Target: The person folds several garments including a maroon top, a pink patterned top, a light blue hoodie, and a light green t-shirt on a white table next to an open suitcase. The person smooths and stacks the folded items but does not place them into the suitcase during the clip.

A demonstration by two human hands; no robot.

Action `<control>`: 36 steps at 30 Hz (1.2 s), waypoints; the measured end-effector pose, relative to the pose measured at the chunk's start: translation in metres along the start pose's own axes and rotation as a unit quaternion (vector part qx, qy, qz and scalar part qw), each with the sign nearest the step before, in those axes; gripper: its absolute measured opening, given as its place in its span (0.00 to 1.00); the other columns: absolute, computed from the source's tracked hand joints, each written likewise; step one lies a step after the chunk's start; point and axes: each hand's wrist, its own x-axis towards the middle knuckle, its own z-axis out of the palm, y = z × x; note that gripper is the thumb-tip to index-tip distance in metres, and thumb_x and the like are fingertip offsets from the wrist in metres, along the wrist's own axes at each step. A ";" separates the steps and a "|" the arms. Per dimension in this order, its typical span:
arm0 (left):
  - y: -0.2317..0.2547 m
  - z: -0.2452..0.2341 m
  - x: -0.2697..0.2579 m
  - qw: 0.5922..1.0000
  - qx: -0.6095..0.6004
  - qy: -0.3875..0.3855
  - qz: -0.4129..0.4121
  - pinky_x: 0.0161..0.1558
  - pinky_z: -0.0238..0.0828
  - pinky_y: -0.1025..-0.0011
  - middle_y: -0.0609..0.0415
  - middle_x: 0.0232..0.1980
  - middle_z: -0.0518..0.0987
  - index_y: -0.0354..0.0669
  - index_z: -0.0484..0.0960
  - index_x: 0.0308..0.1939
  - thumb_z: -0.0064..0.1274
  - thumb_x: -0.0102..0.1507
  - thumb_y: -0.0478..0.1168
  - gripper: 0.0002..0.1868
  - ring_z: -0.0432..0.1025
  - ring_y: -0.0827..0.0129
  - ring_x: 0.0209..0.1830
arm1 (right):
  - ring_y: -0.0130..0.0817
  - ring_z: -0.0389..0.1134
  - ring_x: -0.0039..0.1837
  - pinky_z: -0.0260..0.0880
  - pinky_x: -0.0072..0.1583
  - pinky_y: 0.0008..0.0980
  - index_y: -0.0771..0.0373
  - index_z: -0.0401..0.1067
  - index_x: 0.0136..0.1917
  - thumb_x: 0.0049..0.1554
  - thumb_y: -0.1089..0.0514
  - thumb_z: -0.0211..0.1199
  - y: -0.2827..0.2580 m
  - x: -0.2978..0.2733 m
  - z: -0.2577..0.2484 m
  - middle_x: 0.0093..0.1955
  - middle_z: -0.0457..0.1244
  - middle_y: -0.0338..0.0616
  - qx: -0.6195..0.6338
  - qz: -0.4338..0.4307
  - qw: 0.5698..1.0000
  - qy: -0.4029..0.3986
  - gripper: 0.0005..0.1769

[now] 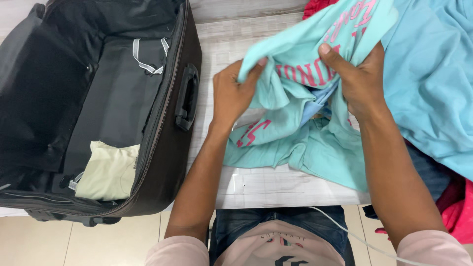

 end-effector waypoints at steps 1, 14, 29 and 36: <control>0.000 -0.004 0.004 0.999 0.010 0.034 -0.024 0.27 0.57 0.68 0.55 0.21 0.71 0.36 0.86 0.31 0.55 0.69 0.58 0.27 0.63 0.75 0.24 | 0.29 0.71 0.65 0.72 0.71 0.34 0.66 0.67 0.69 0.65 0.65 0.72 -0.001 -0.001 0.000 0.62 0.68 0.40 0.001 0.003 1.000 0.007 0.22; 0.010 0.022 -0.009 0.929 -0.298 -0.219 -0.010 0.39 0.71 0.78 0.63 0.37 0.78 0.41 0.80 0.45 0.59 0.68 0.56 0.20 0.72 0.81 0.36 | 0.27 0.70 0.53 0.71 0.56 0.32 0.69 0.73 0.57 0.56 0.64 0.71 0.026 -0.013 0.017 0.49 0.69 0.39 -0.142 0.120 0.956 -0.228 0.17; 0.049 0.037 0.011 0.897 -0.431 -0.096 -0.014 0.45 0.77 0.70 0.56 0.42 0.82 0.35 0.81 0.49 0.57 0.69 0.45 0.14 0.77 0.75 0.42 | 0.47 0.65 0.71 0.66 0.69 0.41 0.70 0.40 0.75 0.46 0.56 0.84 0.074 -0.041 0.033 0.70 0.57 0.57 -0.303 -0.002 0.952 -0.034 0.62; 0.033 0.032 0.071 0.782 -0.614 -0.073 -0.085 0.40 0.81 0.59 0.43 0.41 0.82 0.25 0.77 0.46 0.51 0.67 0.38 0.14 0.80 0.60 0.38 | 0.36 0.70 0.57 0.67 0.64 0.38 0.76 0.68 0.65 0.38 0.60 0.76 0.072 -0.057 0.016 0.53 0.68 0.46 0.040 0.283 0.939 -0.190 0.43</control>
